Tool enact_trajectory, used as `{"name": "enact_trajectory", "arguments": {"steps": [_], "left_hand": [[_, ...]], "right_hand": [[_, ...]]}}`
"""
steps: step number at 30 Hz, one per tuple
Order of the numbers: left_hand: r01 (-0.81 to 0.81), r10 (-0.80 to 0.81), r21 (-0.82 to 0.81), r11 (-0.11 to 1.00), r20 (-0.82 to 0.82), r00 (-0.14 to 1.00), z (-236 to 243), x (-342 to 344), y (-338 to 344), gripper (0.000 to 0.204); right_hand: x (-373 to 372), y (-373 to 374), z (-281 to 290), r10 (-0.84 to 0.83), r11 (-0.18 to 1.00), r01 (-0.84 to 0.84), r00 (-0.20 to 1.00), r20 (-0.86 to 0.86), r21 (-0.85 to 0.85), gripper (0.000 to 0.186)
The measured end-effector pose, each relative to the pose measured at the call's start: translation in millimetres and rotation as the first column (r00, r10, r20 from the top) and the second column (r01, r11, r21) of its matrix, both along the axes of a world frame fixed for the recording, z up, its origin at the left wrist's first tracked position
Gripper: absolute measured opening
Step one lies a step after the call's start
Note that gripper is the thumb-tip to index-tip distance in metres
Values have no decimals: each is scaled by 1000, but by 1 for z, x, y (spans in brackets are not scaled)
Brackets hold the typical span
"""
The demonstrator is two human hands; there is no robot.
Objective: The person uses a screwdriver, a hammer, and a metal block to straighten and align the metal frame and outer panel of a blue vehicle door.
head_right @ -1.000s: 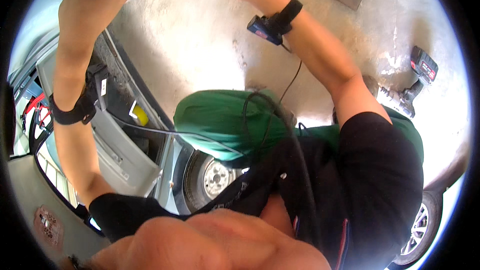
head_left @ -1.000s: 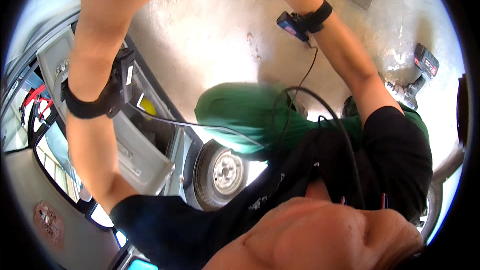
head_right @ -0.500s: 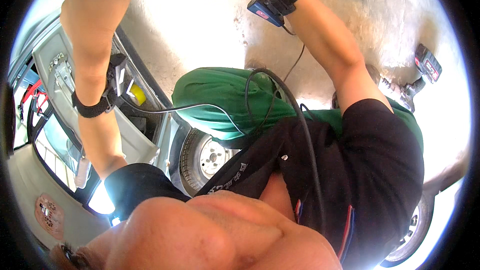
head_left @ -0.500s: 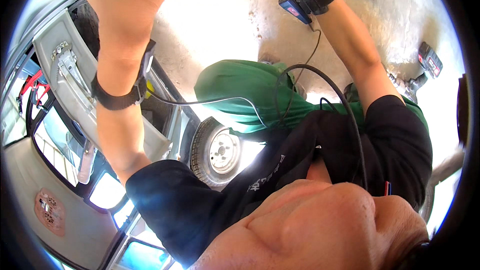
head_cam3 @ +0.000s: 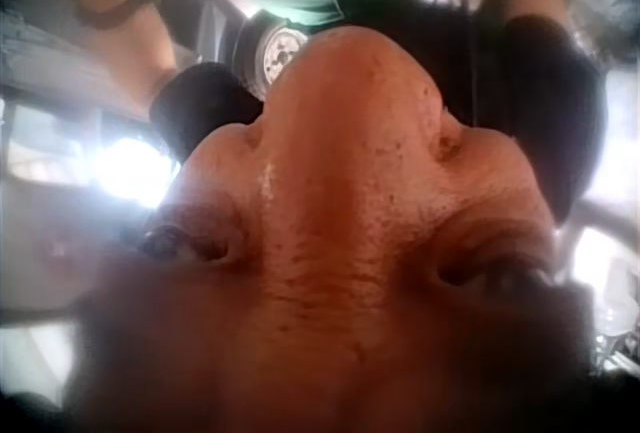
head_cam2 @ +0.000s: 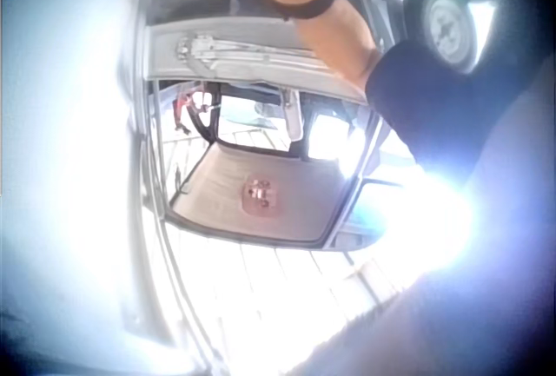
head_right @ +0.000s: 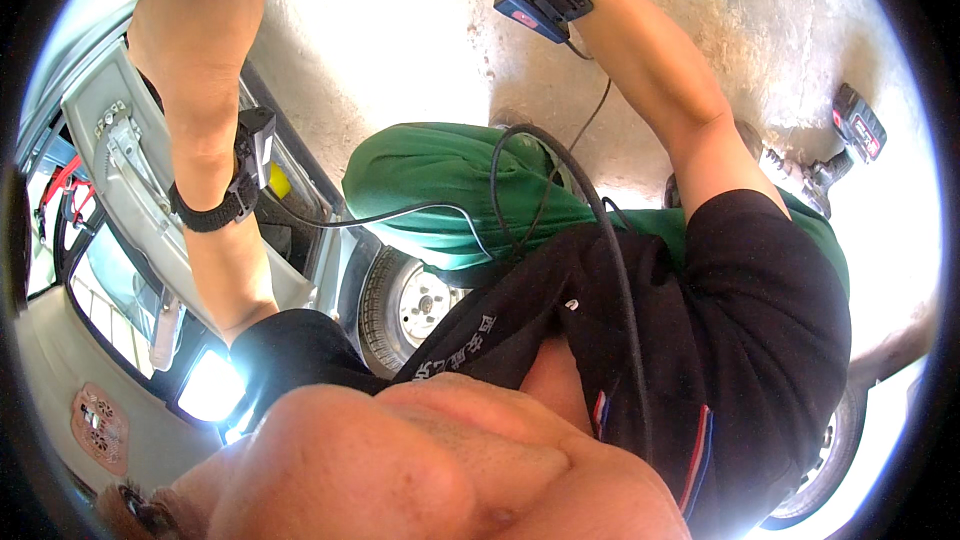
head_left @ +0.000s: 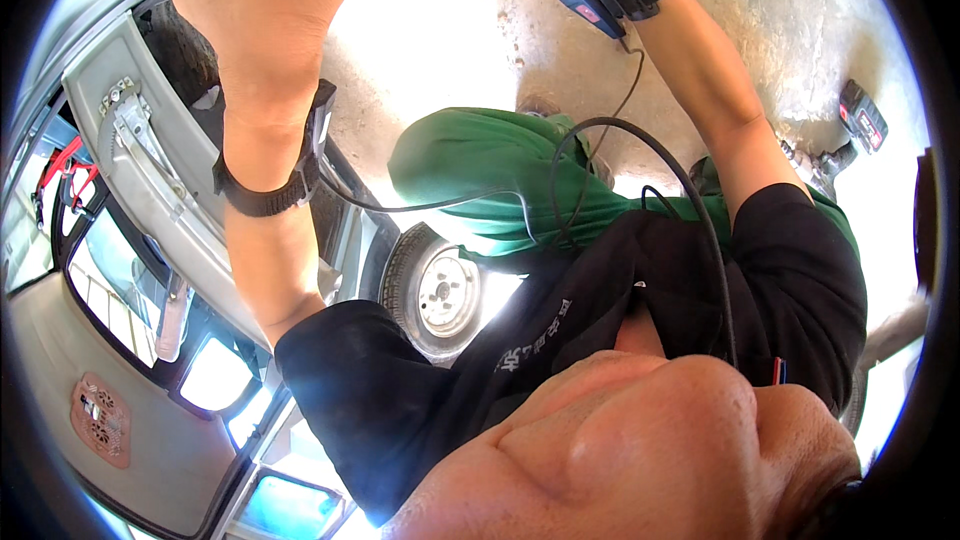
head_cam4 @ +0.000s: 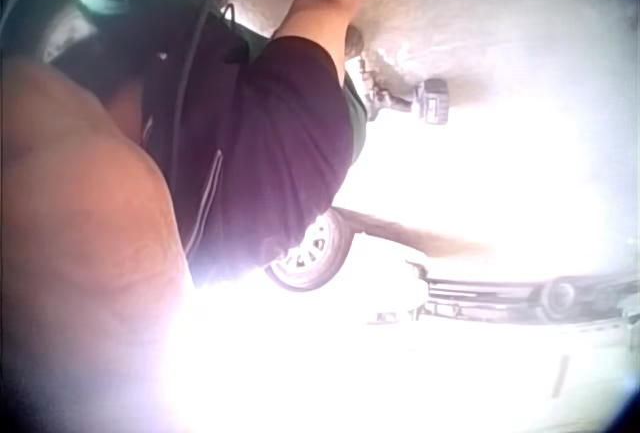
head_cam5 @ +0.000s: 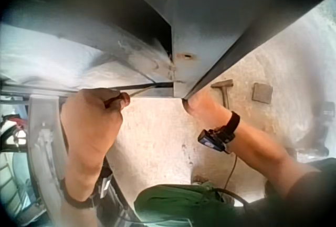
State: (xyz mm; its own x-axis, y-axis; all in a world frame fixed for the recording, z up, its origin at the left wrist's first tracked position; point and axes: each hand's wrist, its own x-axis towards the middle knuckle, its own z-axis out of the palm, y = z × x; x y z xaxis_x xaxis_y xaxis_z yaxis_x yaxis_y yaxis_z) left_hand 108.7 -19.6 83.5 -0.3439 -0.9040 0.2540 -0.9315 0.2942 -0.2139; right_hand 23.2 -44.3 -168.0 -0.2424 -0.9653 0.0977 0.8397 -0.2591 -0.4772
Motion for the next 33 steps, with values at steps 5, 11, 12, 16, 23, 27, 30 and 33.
{"name": "enact_trajectory", "arguments": {"steps": [5,11,12,16,23,27,30,33], "left_hand": [[-60,63,76,995,-31,998,8,-13,10,13],[-38,37,6,999,82,996,7,-12,9,13],[-61,55,37,997,133,990,14,-13,9,14],[-106,54,248,963,208,977,18,-8,-24,27],[-134,71,265,955,234,970,39,-16,-8,24],[-34,-32,242,970,264,964,34,-7,-14,24],[-52,-32,294,954,275,961,34,-11,-27,25],[-36,-70,329,944,304,950,38,-12,-38,25]], "right_hand": [[0,0,0,3,1000,-3,1000,-6,3,18],[-3,-15,1,5,1000,-5,1000,-14,-28,17],[-2,-16,1,8,999,-9,1000,-11,-35,17],[-22,-28,-6,-31,998,28,997,-67,-59,18],[-13,-24,2,6,999,-7,1000,-28,-48,18],[-9,-22,6,24,999,-24,1000,-8,-39,18],[-13,-23,4,8,999,-9,1000,-19,-31,18],[-16,-23,4,2,999,-3,1000,-29,-33,18]]}}
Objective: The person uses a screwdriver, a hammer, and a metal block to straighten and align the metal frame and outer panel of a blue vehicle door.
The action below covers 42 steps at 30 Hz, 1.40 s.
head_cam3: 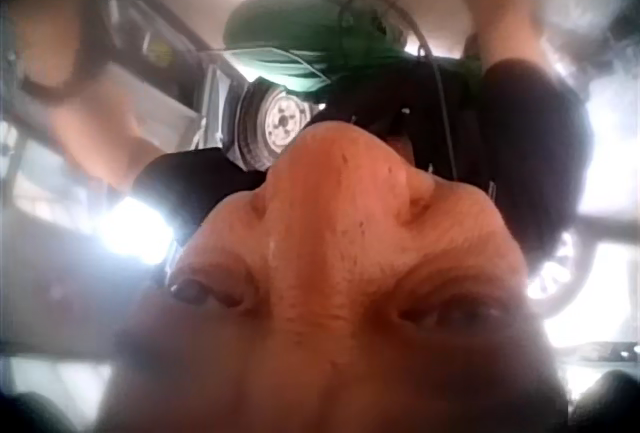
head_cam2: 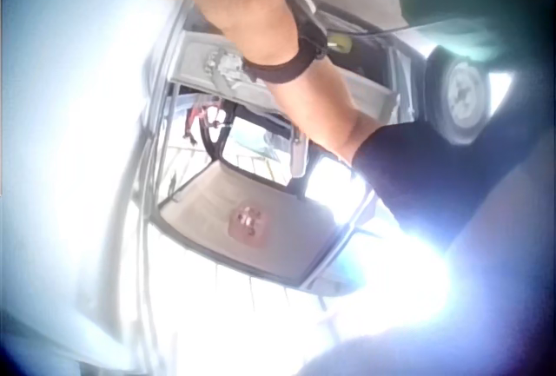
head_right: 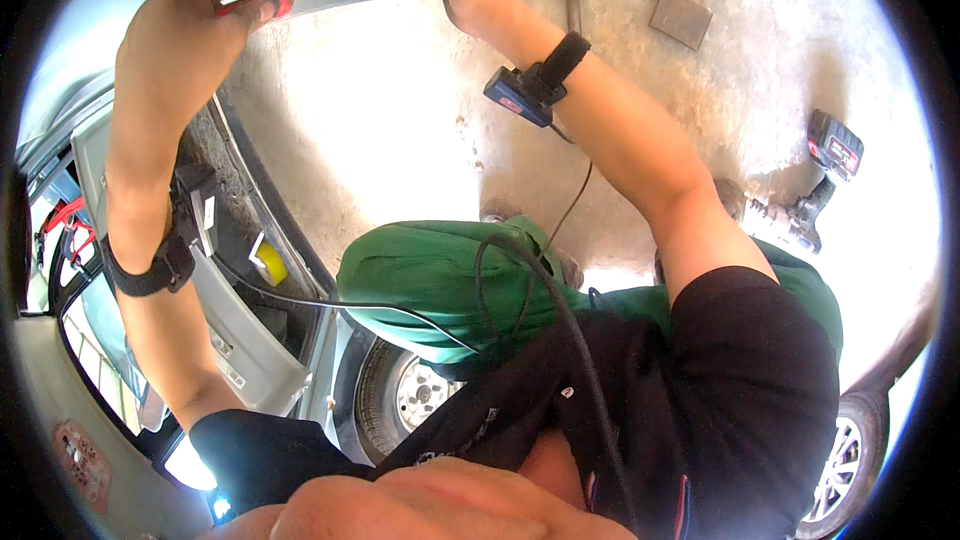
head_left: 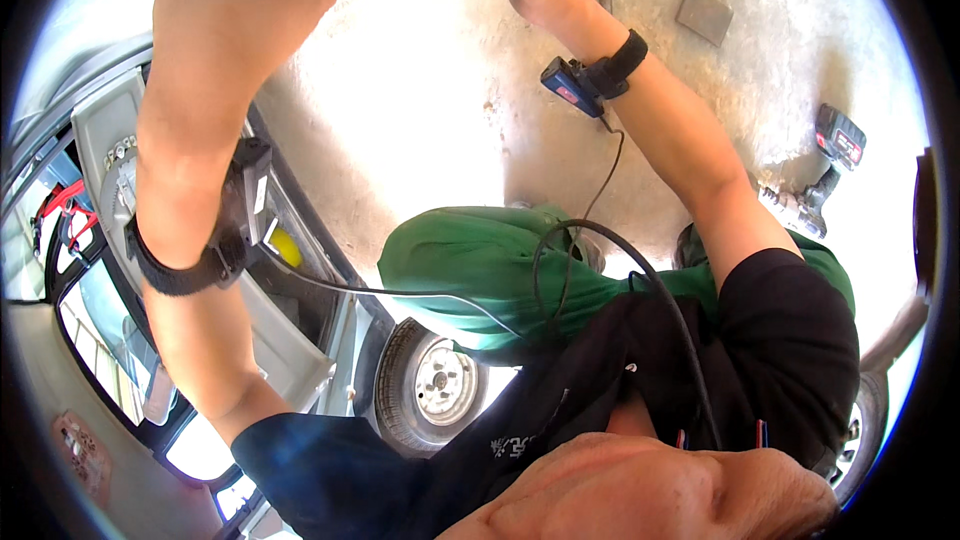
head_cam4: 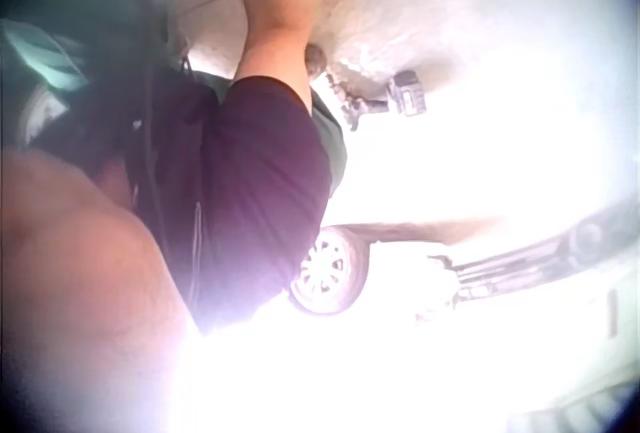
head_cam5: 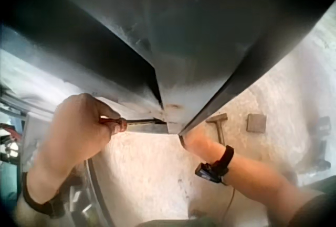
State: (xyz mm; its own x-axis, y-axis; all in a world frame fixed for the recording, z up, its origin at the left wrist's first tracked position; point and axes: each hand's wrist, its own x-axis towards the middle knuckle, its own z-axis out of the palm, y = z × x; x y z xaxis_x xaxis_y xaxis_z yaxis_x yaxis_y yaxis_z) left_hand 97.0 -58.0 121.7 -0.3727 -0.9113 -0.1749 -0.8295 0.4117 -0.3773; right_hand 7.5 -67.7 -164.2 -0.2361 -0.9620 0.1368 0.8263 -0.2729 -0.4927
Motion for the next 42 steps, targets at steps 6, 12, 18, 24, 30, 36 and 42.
{"name": "enact_trajectory", "arguments": {"steps": [6,12,18,24,30,36,42], "left_hand": [[224,-230,-54,973,-259,938,5,-9,3,14],[122,-111,64,990,-154,982,-8,41,-31,27],[45,-45,-164,986,2,999,-31,27,16,27],[-147,72,-189,971,-354,933,-45,53,47,19],[-46,26,-73,996,-252,967,-21,39,21,19],[60,-70,-65,996,-154,986,-9,22,10,18],[153,-157,-40,987,-103,982,-10,22,-5,22]], "right_hand": [[2,-1,2,-3,1000,3,1000,1,3,19],[4,0,3,-6,1000,6,1000,2,-1,19],[-5,-1,-12,-41,997,44,998,-48,57,20],[6,-8,-5,7,999,-7,1000,2,39,20],[0,-4,3,15,998,-16,1000,24,56,21],[0,-3,7,13,998,-14,1000,27,54,22],[2,2,5,3,999,-3,1000,5,44,23]]}}
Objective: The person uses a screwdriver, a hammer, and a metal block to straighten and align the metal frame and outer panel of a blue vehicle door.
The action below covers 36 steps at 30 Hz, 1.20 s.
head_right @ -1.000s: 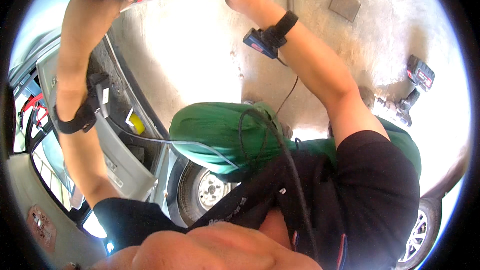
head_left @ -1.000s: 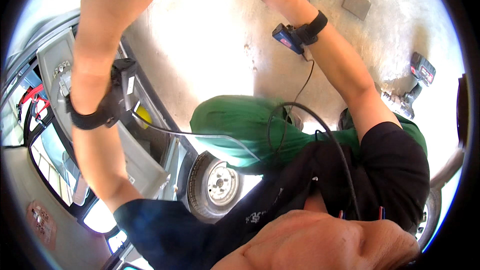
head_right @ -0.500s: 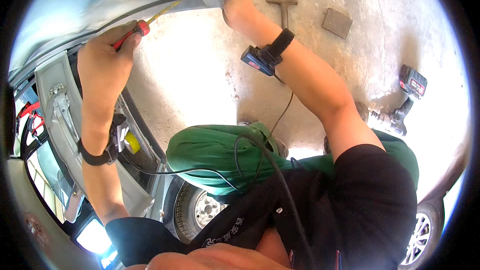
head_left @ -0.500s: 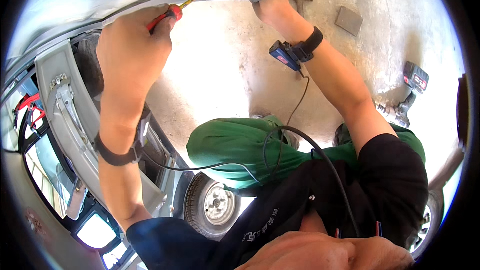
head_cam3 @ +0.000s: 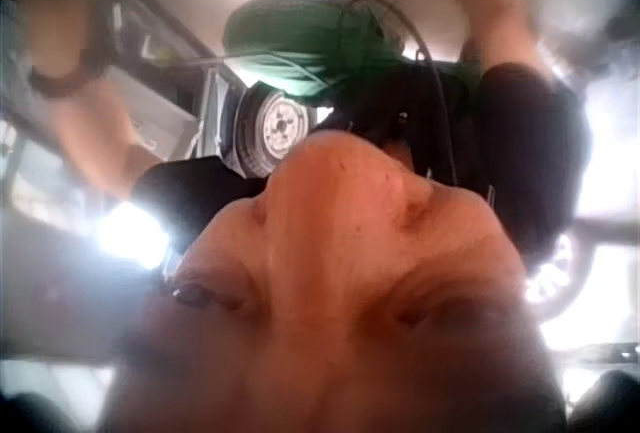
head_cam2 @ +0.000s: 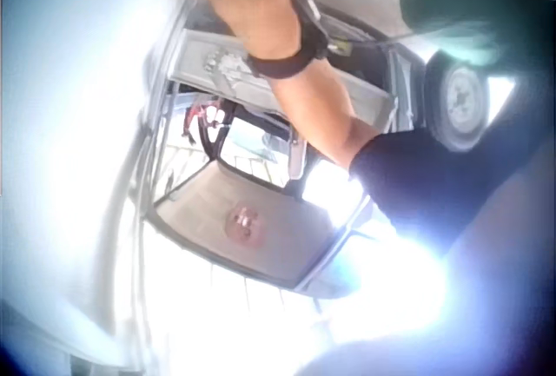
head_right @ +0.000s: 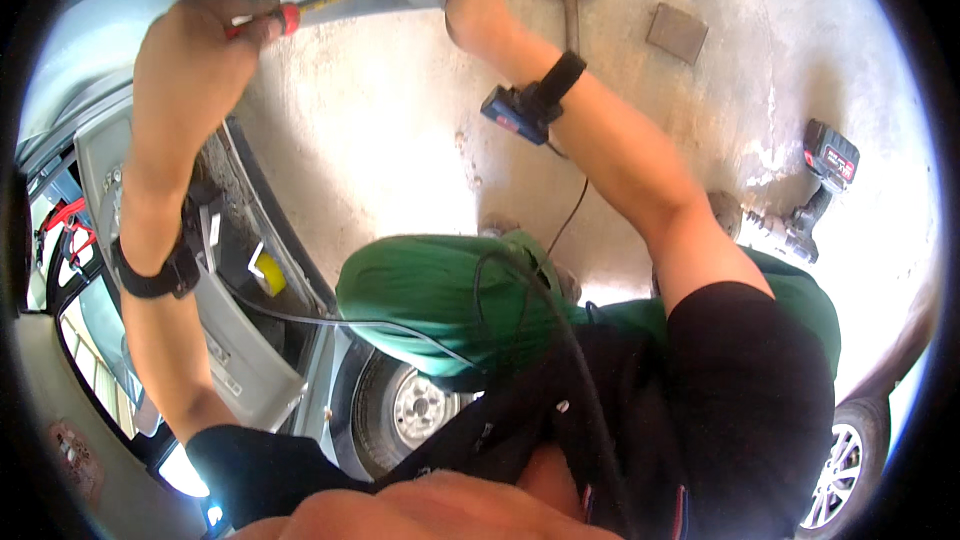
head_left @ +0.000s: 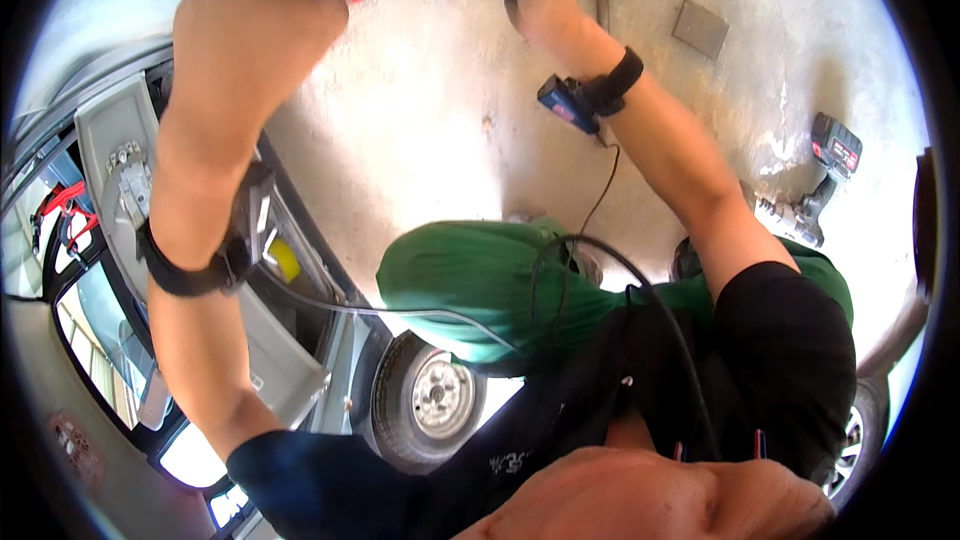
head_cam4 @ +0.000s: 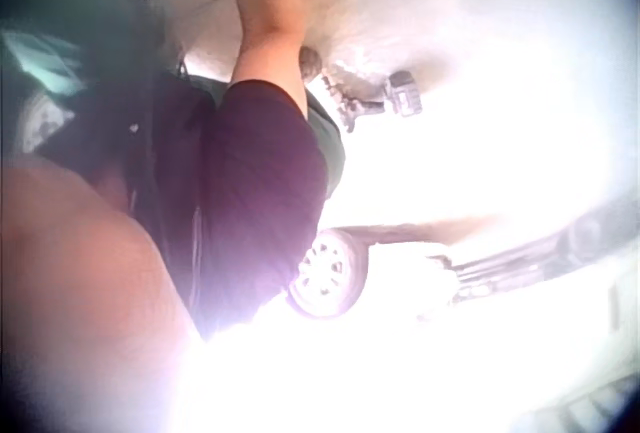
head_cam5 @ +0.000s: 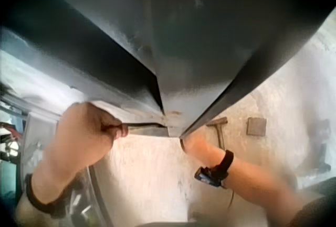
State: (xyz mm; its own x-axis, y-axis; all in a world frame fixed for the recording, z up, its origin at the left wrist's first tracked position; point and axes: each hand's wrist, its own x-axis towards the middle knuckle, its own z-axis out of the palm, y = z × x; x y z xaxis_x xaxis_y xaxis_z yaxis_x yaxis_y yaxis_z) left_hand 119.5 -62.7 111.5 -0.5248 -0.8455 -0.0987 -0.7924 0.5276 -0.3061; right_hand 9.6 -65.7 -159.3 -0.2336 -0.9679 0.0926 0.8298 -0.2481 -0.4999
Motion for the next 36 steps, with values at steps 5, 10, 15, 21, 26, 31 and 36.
{"name": "enact_trajectory", "arguments": {"steps": [5,10,15,21,26,31,36], "left_hand": [[-39,36,46,998,59,998,8,-12,-7,22],[87,-88,-80,993,-11,996,-8,-23,-1,15],[40,-61,-253,967,-77,995,-12,-26,42,11],[-76,30,-276,958,-167,986,-16,-25,57,11],[-121,75,-345,931,-142,987,-33,-26,56,11],[299,-538,-628,719,-231,810,-35,8,54,10],[-159,117,-416,895,-125,985,-36,-19,65,11]], "right_hand": [[0,2,0,-12,1000,12,999,-35,-7,24],[-14,5,-10,-80,996,84,989,-128,24,25],[11,15,-5,-5,998,16,986,-167,64,25],[20,20,-4,25,997,-4,960,-279,74,26],[15,17,-11,9,995,30,919,-395,93,27],[30,20,0,53,996,-17,891,-451,83,28],[28,19,-2,55,996,-10,842,-536,87,29]]}}
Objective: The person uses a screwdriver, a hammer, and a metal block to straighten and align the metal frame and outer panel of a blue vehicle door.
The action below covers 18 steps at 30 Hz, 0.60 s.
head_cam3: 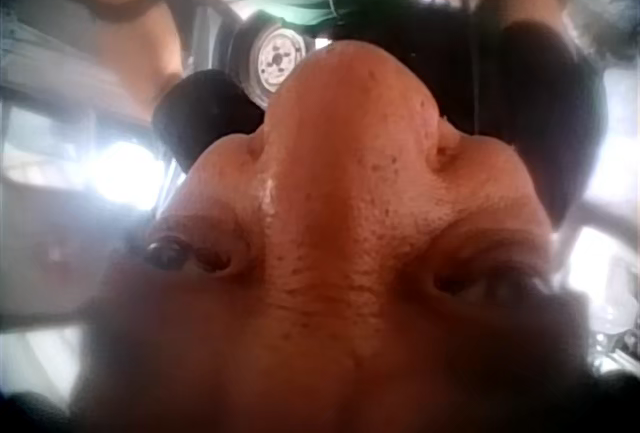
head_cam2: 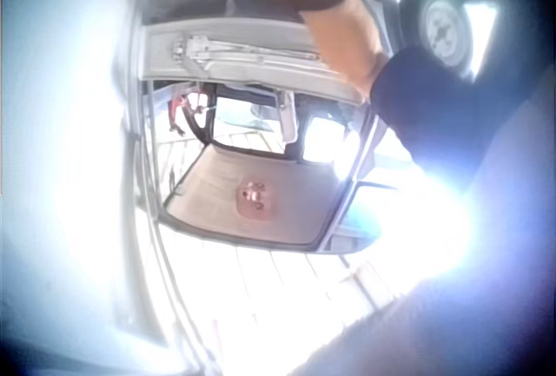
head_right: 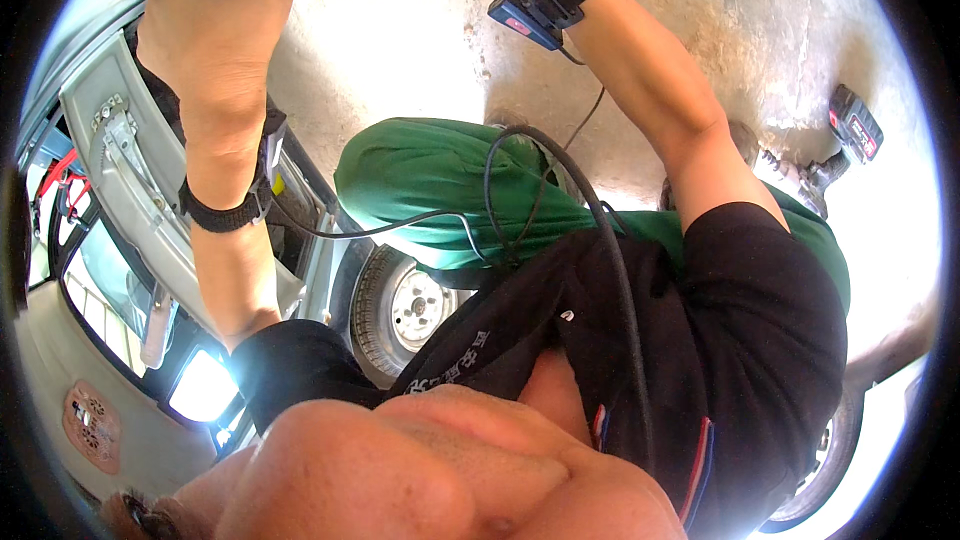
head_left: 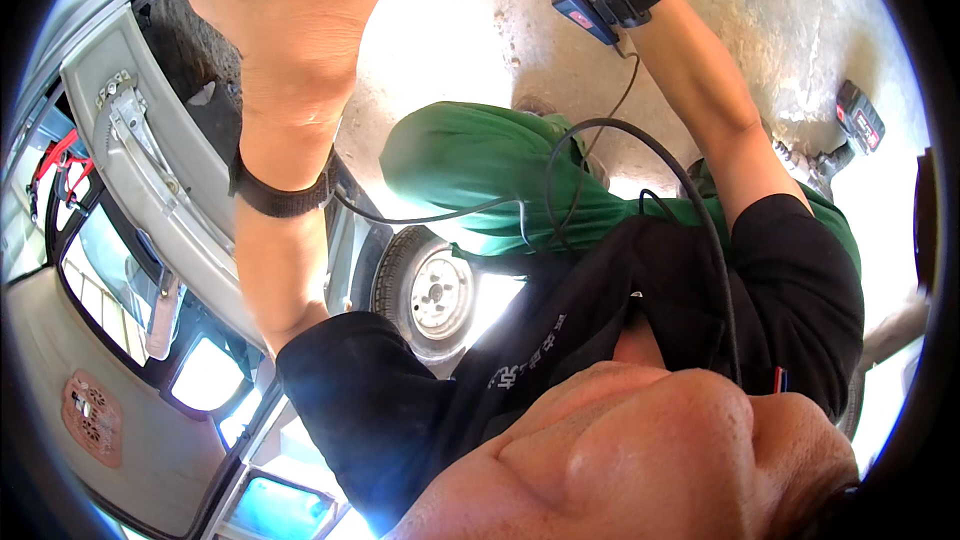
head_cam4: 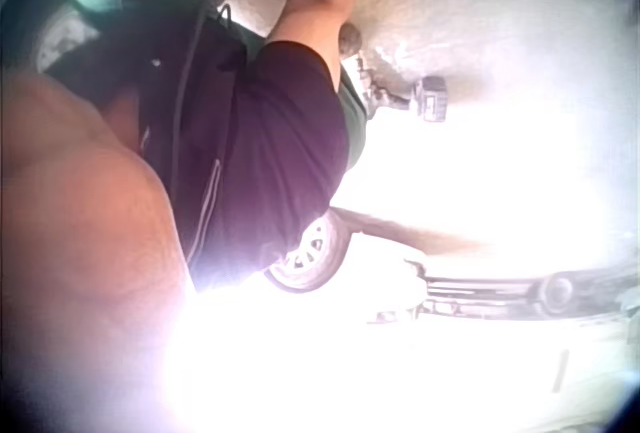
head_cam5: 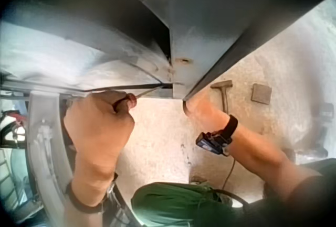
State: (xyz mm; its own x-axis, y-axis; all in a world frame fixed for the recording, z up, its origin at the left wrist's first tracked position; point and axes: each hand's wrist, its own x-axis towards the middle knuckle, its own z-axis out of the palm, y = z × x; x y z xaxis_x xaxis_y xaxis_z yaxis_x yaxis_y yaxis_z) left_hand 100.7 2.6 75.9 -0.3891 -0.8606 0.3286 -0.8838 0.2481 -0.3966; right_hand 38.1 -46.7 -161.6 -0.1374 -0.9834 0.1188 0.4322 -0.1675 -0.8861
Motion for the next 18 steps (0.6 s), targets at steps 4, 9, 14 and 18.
{"name": "enact_trajectory", "arguments": {"steps": [4,9,14,18], "left_hand": [[-48,50,82,996,-27,998,1,-5,-1,15],[-148,122,217,965,128,984,18,3,-3,24],[-42,-25,282,958,226,974,22,11,-26,42],[-123,118,316,941,36,992,43,-22,-2,29]], "right_hand": [[-7,-8,-5,-14,1000,12,994,-106,-17,30],[9,-11,-3,28,999,-33,962,-273,-11,31],[-25,-12,-11,-18,1000,18,867,-498,-6,32],[-49,2,6,32,999,-33,849,-527,8,33]]}}
